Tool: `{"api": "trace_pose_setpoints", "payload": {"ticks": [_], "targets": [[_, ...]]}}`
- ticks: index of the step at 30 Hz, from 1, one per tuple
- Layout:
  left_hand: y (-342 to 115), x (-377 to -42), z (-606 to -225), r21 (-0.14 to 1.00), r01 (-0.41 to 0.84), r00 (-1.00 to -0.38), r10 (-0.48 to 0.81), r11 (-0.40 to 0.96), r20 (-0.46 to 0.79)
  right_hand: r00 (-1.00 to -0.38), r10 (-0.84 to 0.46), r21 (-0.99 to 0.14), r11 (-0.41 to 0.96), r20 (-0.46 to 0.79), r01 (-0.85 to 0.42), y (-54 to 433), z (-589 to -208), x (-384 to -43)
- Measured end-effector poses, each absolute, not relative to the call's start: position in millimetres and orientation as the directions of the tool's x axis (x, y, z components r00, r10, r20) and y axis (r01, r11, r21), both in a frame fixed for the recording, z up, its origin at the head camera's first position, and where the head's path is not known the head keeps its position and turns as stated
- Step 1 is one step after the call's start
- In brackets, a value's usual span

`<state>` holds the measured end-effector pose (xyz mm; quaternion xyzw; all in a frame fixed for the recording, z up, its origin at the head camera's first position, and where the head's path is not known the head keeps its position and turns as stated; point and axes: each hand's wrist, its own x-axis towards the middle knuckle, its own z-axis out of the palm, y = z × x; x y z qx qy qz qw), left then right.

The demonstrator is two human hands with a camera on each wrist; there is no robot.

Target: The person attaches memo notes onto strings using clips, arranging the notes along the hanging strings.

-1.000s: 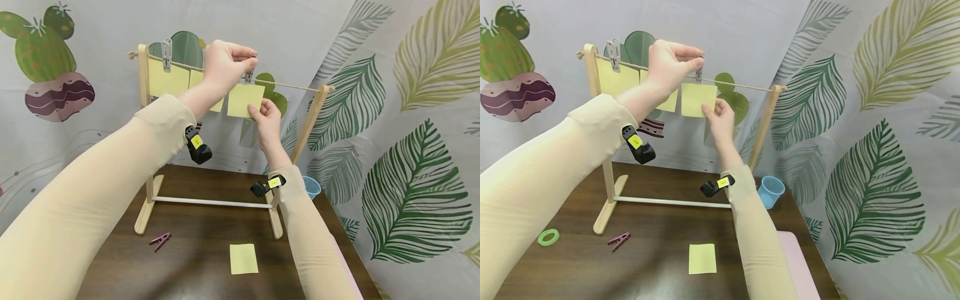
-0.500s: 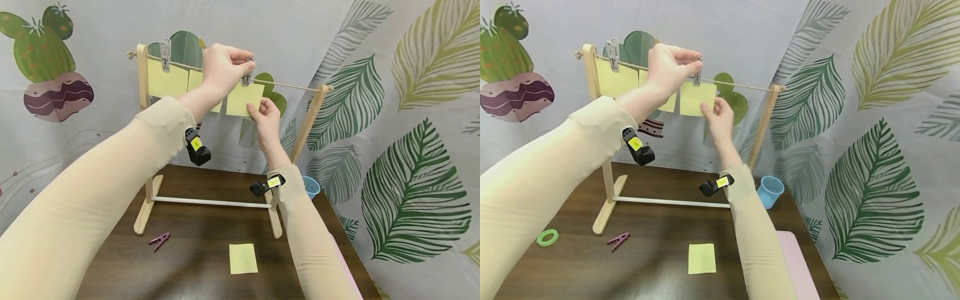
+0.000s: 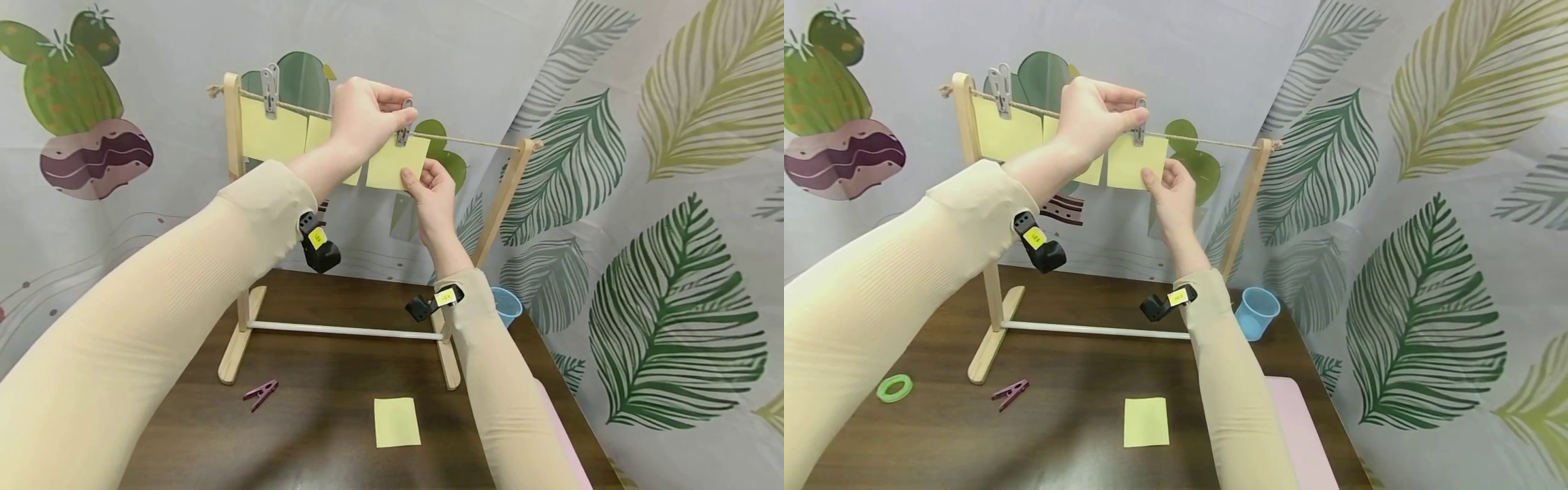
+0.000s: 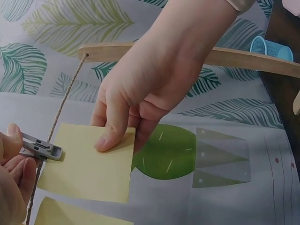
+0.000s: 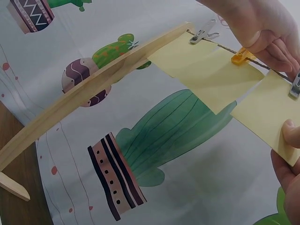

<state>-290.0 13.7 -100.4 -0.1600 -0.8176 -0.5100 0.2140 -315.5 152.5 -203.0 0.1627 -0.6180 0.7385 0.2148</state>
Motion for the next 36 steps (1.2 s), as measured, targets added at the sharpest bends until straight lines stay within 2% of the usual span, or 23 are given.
{"api": "trace_pose_setpoints", "payload": {"ticks": [25,36], "targets": [[9.7,-288.1,-100.1,0.697,0.515,-0.846,0.163,0.499,0.508,-0.859,0.112,-0.850,-0.130,0.499,-0.511,151.8,-202.9,-312.6],[4.2,-284.8,-100.5,0.701,0.534,-0.838,0.189,0.472,0.512,-0.875,0.114,-0.864,-0.139,0.471,-0.484,154.1,-209.0,-312.6]]}}
